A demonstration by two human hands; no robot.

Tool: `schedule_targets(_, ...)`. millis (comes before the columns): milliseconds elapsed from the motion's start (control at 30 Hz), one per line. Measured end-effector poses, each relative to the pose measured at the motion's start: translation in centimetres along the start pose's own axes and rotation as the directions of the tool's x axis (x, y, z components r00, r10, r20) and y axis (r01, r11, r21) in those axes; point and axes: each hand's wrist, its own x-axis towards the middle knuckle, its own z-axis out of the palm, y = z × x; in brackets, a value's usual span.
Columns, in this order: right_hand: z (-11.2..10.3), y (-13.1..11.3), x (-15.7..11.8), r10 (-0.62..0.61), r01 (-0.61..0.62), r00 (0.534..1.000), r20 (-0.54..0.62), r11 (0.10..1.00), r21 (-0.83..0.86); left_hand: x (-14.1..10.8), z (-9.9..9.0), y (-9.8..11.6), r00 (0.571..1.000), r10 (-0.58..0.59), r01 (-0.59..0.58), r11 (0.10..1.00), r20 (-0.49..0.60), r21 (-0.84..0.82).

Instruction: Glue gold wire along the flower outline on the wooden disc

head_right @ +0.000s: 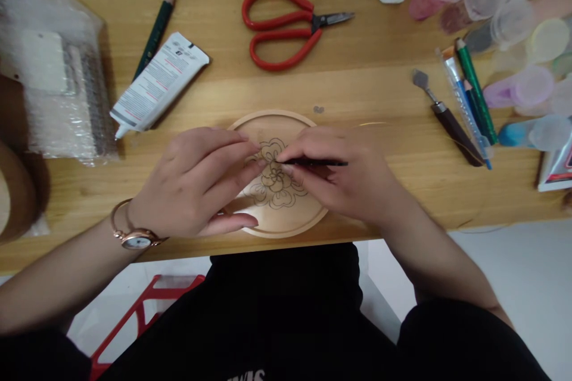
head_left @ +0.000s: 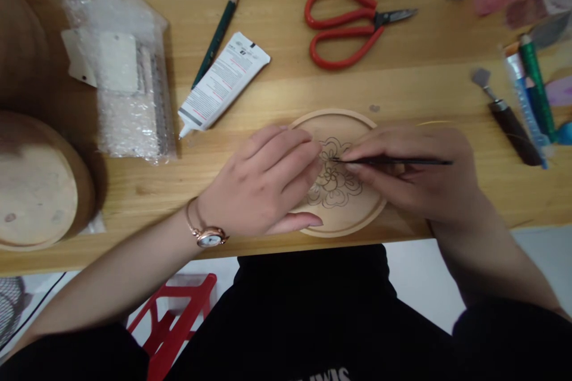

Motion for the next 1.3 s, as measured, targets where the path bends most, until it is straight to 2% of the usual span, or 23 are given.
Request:
schedule_targets(233, -0.04, 0.16, 0.07, -0.037, 0.036, 0.999, 0.006, 0.999, 0.016, 0.12, -0.05, 0.06, 1.0, 0.001, -0.002, 1.0, 0.007, 0.014)
schedule_targets(467, 0.02, 0.0, 0.05, -0.004, 0.004, 1.0, -0.004, 1.0, -0.002, 0.09, 0.03, 0.01, 1.0, 0.018, -0.018, 1.0, 0.023, -0.002)
schedule_targets(733, -0.19, 0.06, 0.2, -0.026, 0.025, 1.0, 0.011, 1.0, 0.014, 0.12, 0.09, -0.02, 0.999, 0.016, -0.016, 1.0, 0.038, -0.018)
schedule_targets(967, -0.12, 0.21, 0.16, -0.05, 0.05, 0.999, -0.003, 0.998, -0.032, 0.26, 0.15, 0.03, 0.999, 0.029, -0.028, 1.0, 0.045, -0.01)
schedule_targets(1200, 0.0, 0.07, 0.07, -0.011, 0.01, 1.0, -0.021, 0.999, -0.039, 0.19, 0.17, -0.09, 0.998, 0.027, -0.027, 1.0, 0.061, 0.01)
schedule_targets(1300, 0.08, -0.04, -0.03, 0.043, -0.044, 0.999, -0.023, 0.998, -0.043, 0.22, 0.19, -0.06, 0.997, 0.021, -0.021, 1.0, 0.068, -0.001)
